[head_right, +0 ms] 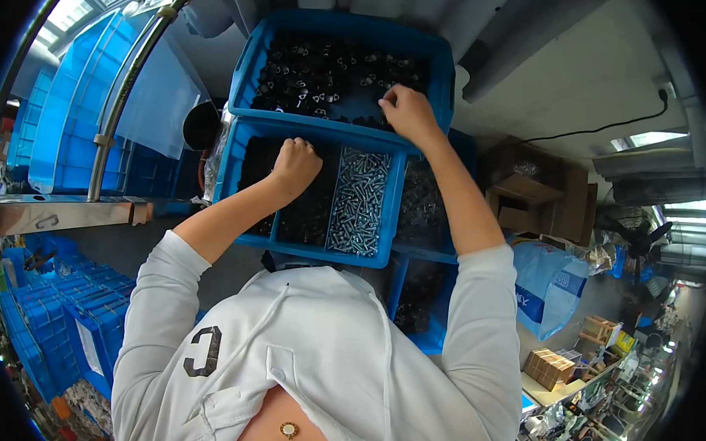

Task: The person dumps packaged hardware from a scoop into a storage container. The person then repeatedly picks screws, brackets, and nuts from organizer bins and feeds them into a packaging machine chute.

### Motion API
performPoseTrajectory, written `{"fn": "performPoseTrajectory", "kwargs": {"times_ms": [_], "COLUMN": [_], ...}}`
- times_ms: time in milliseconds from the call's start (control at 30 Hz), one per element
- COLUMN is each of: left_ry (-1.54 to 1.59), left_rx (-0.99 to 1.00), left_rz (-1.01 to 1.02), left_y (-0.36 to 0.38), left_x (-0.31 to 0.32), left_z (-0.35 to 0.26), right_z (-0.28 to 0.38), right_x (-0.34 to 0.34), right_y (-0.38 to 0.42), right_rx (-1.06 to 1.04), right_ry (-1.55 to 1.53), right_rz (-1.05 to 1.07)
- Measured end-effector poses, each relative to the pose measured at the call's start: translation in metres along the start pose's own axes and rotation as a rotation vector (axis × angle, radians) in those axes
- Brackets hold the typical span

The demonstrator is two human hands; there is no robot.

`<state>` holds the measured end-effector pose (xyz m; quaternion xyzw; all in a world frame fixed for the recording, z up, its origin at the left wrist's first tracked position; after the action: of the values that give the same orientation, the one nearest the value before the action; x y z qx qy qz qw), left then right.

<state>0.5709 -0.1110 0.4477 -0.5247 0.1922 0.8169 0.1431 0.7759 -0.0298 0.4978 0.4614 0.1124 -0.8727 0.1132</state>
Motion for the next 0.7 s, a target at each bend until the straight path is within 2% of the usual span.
{"fn": "performPoseTrajectory", "kwargs": {"times_ms": [33, 133, 233, 333, 433, 500, 567, 667, 700], "left_ry": [0.002, 0.017, 0.104, 0.321, 0.664, 0.789, 0.852, 0.817, 0.775], "left_rx": [-0.003, -0.008, -0.026, -0.053, -0.021, 0.077, 0.179, 0.321, 0.364], "left_rz": [-0.004, 0.002, 0.009, 0.039, 0.172, 0.148, 0.127, 0.08, 0.049], "left_y": [-0.002, -0.005, -0.008, 0.0, 0.012, 0.02, 0.028, 0.035, 0.034], "left_x": [0.0, 0.002, 0.001, -0.016, -0.039, -0.06, -0.092, -0.128, -0.134], "left_z": [-0.001, -0.002, 0.008, 0.031, 0.071, 0.087, 0.094, 0.081, 0.07], "right_z": [-0.018, -0.044, -0.1, -0.078, -0.038, -0.014, 0.038, 0.062, 0.069], "right_x": [0.008, 0.032, 0.074, 0.056, 0.03, 0.027, 0.022, 0.056, 0.07], "right_y": [-0.019, -0.051, -0.073, -0.066, -0.033, -0.001, 0.038, 0.076, 0.085], "right_rx": [-0.036, 0.103, 0.013, 0.069, 0.255, 0.225, 0.381, 0.441, 0.482], "right_ry": [0.125, 0.367, 0.27, 0.167, -0.498, -1.243, -1.47, -1.787, -1.885], "right_rz": [0.038, 0.355, 0.394, 0.445, 0.251, 0.239, 0.033, 0.087, 0.006]}}
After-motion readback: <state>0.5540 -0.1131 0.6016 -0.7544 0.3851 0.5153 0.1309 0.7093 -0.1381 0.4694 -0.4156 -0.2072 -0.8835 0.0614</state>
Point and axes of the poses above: each hand's wrist, its own y-axis away from the middle knuckle, its own x-axis out of the palm, z = x × y, the point moved 4 cm from there along -y, towards the middle knuckle, and after that the axes turned 11 degrees about -x, right-handed, at the moved point
